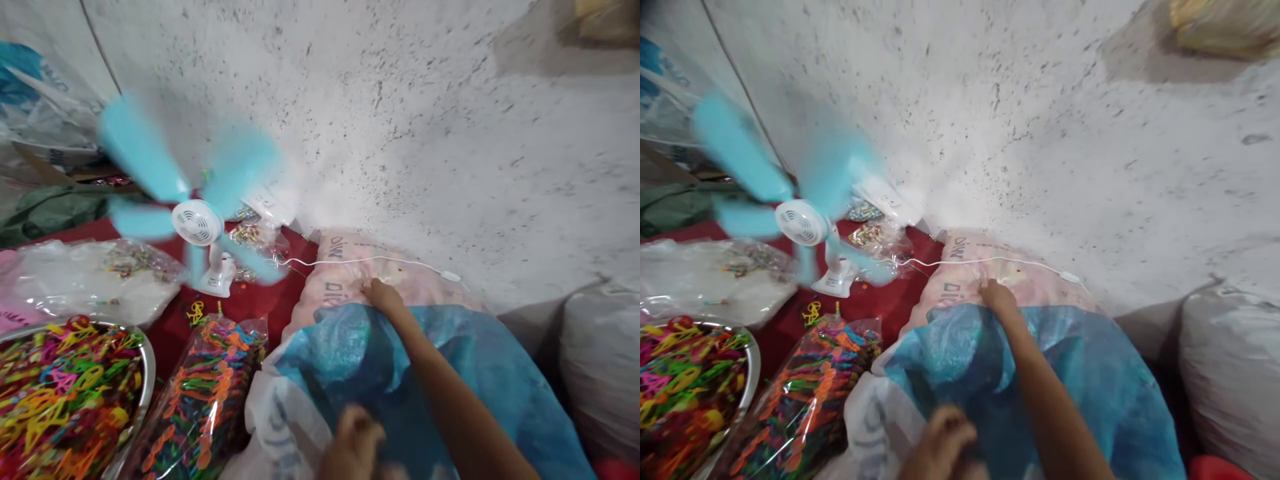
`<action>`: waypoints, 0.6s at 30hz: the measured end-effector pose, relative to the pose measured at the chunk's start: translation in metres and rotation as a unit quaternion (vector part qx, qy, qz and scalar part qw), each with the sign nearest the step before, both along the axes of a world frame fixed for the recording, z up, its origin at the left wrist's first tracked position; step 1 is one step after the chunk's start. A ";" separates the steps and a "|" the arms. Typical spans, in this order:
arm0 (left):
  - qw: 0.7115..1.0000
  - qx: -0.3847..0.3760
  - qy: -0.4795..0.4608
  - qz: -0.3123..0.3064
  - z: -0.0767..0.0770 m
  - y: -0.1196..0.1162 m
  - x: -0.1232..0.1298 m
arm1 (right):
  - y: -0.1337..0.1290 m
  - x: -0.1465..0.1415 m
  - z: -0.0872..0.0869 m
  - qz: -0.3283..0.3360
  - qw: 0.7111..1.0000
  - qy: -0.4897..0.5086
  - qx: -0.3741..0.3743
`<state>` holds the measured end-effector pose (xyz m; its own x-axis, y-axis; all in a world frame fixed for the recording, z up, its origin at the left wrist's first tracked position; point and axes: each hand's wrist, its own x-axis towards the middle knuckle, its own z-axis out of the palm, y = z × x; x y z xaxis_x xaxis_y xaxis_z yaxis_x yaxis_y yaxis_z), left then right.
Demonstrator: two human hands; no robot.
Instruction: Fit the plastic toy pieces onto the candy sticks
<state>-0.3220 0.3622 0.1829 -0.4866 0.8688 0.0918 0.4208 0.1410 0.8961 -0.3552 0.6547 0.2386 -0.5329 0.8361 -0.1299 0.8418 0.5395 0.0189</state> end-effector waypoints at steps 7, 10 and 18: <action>0.974 -0.085 0.097 0.188 0.043 0.114 -0.059 | -0.005 0.028 0.015 0.067 0.991 0.090 -0.071; 0.975 -0.104 0.093 0.176 0.053 0.142 -0.063 | -0.033 0.056 0.016 0.089 0.984 0.137 -0.073; 0.984 -0.141 0.069 0.087 0.051 0.169 -0.057 | -0.094 0.094 -0.015 0.116 0.954 0.255 -0.104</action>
<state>-0.3788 0.5313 0.2334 -0.6296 0.7741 -0.0658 0.4835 0.4568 0.7467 -0.2608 0.5608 0.2238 -0.7395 0.6717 0.0450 0.5697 0.6601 -0.4896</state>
